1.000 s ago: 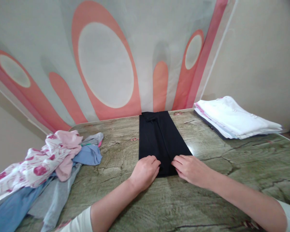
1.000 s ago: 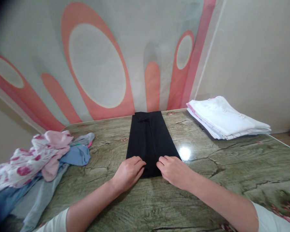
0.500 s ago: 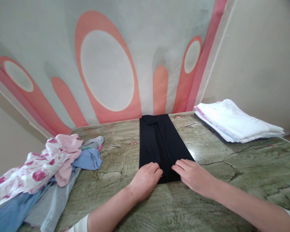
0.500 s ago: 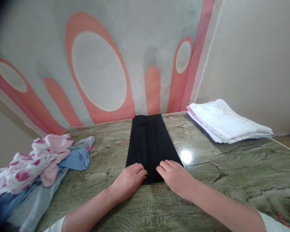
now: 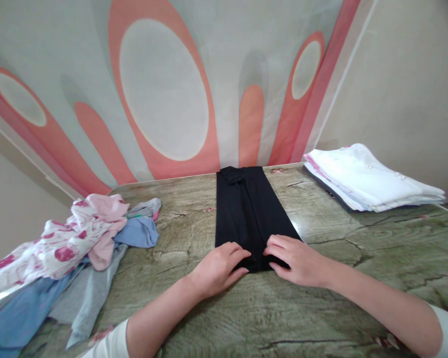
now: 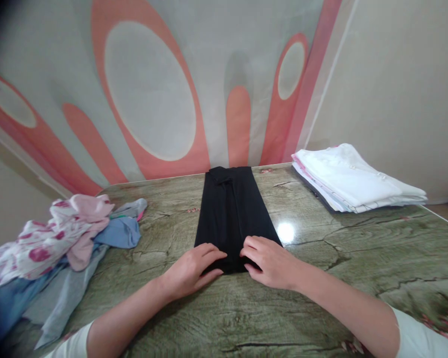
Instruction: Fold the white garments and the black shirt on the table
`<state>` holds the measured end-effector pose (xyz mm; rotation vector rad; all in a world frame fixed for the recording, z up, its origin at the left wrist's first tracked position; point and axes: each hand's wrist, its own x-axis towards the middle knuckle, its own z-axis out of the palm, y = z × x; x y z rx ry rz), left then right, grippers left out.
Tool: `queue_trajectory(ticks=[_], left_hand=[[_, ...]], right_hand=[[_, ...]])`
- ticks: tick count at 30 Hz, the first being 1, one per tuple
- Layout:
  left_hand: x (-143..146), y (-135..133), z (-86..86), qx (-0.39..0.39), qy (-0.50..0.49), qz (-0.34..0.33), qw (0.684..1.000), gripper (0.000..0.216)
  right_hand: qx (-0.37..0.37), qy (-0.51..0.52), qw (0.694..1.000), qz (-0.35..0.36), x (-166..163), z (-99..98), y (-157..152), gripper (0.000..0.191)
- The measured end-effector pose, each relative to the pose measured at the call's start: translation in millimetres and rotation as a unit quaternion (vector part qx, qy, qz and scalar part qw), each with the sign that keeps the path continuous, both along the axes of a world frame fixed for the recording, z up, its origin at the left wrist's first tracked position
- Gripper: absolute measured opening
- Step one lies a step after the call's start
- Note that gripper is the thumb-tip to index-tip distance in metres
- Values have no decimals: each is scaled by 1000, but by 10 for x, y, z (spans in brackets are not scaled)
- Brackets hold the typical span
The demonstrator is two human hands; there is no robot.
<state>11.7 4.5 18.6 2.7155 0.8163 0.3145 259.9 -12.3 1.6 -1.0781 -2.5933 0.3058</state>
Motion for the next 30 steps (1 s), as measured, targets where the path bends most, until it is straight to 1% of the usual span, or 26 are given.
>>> queue_trajectory(ticks=[3,6,9,13,18,23,27,30], left_hand=[[-74,-11,-38,18,0,-33,999,26],[-101,-24,-55,66,21,-54,996,25],[-90,-45,-53,109,48,-55,991,25],[-50,-75,-69,131,62,-43,989,22],[23,-84,-84,125,54,-13,991,20],[66,-82,-75,101,52,17,993,21],[62,-87,-85,114,62,4,992,20],[53,-84,-104,135,60,-12,989,16]], right_hand=[[48,-30,998,34,-22,-8,-4,15],[87,-67,993,53,-39,-9,-16,16],[105,-97,988,62,-42,-10,-31,17],[112,-119,985,58,-57,-13,-59,15],[87,-108,990,31,-102,-1,-89,13],[35,-33,999,-14,-117,-2,-85,13],[-6,25,999,-22,-101,-7,-77,14],[-29,27,999,-5,-96,0,-67,14]])
